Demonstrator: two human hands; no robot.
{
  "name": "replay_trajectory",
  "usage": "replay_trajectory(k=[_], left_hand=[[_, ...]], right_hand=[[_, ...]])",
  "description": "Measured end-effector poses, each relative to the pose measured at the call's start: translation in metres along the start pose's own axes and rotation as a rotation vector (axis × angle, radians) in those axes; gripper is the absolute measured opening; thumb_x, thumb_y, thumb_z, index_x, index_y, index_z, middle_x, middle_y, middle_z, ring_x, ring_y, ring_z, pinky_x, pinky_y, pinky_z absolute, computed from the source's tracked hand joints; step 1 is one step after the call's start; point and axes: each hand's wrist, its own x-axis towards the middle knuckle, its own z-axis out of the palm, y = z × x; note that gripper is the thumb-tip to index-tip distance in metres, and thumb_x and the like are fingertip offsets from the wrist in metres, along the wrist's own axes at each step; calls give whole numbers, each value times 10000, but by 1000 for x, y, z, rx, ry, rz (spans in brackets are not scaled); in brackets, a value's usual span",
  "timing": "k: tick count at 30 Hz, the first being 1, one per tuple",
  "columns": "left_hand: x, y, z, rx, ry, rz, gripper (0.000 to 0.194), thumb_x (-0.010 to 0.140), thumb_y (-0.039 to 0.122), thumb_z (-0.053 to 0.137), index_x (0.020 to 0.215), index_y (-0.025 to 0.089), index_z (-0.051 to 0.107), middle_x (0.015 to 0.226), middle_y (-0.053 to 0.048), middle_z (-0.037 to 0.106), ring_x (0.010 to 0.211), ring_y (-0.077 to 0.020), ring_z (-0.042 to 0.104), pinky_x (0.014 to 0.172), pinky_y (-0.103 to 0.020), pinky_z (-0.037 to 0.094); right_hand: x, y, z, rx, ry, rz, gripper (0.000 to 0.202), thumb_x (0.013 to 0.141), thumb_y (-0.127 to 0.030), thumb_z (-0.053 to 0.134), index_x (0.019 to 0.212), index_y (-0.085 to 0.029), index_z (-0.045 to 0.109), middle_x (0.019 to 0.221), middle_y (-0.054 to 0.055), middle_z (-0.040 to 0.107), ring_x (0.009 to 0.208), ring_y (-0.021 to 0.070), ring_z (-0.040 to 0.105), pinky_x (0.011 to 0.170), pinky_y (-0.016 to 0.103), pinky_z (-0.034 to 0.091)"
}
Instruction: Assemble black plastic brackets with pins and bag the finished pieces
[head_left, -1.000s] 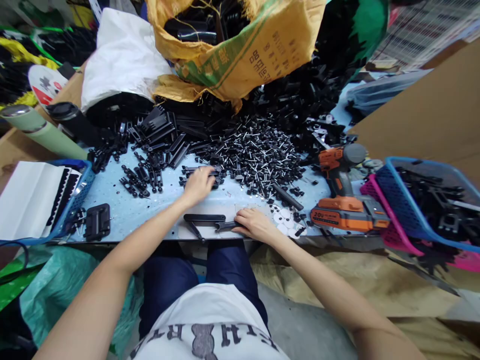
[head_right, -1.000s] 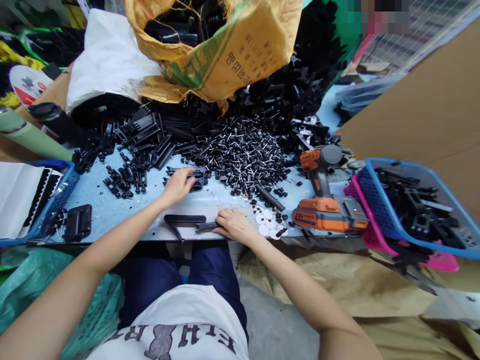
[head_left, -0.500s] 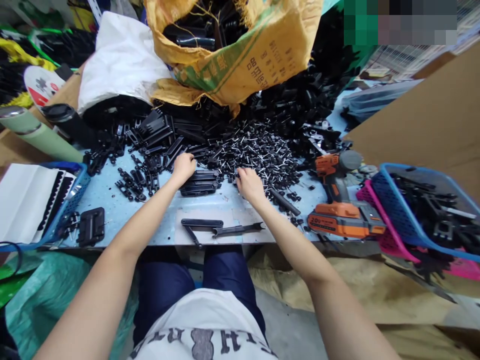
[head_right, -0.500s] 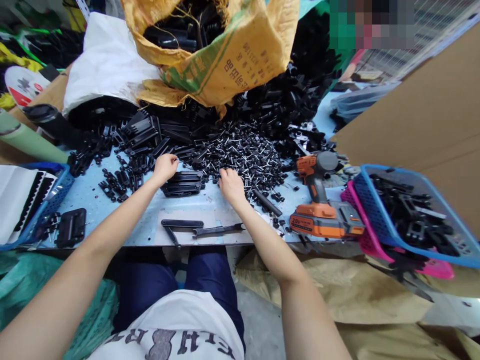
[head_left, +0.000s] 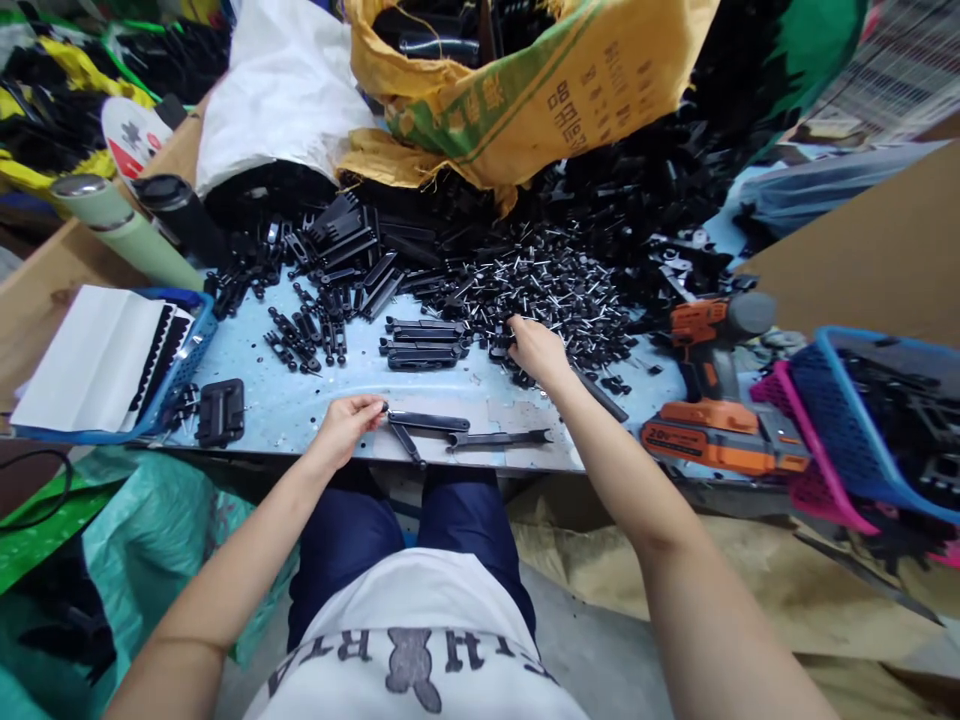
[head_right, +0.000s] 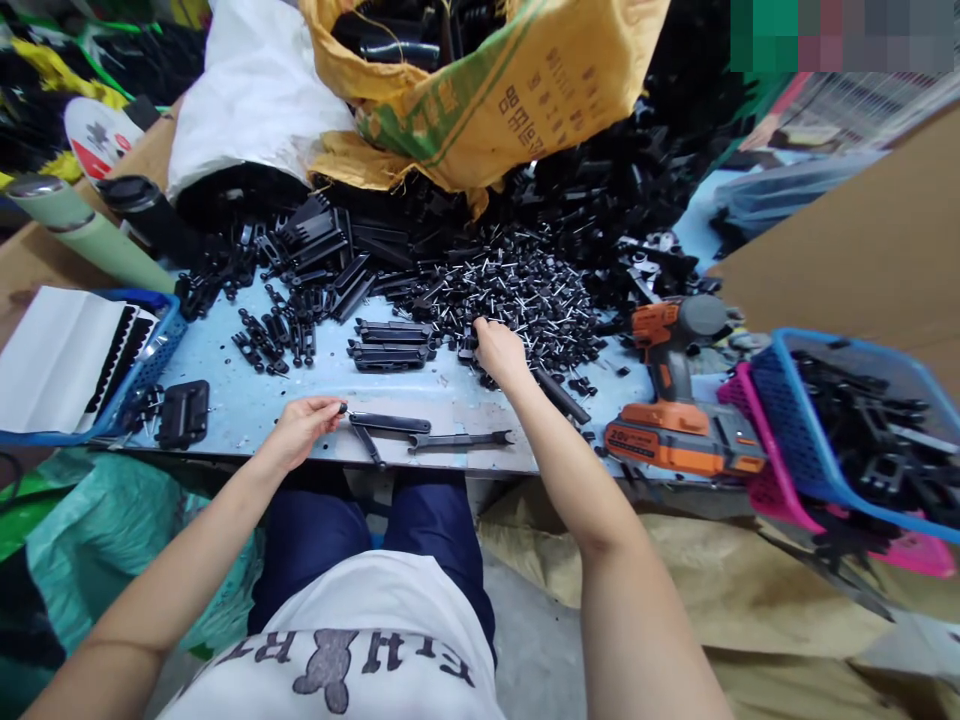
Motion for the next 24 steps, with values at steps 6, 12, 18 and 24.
replay_trajectory(k=[6,12,18,24], left_hand=[[0,7,3,108,-82,9,413,456,396,823,737,120,697,613,-18,633,514,-71,509,523,-202,419],[5,4,-1,141,-65,53,419,488,417,796,762,116,699,597,-13,613,506,-77,486,508,-208,393],[5,-2,-1,317,-89,117,352,543,351,765,816,134,719,704,-37,654,547,-89,507,510,-206,380],[15,-24,1,382,40,167,381,594,381,704,882,132,720,696,-25,634,456,-69,444,437,-210,335]], right_hand=[[-8,6,4,-69,-8,-84,299,852,-113,371,1065,-119,581,1019,151,589,964,237,520,752,297,370],[-9,10,2,56,64,-97,265,821,-141,446,1005,-123,636,989,129,623,953,234,554,789,309,406],[-59,-12,-4,679,303,-126,202,834,-317,517,884,-174,652,905,65,665,828,180,609,768,309,484],[-107,-50,8,953,219,-233,266,834,-425,545,776,-189,655,826,59,692,785,172,639,749,310,515]])
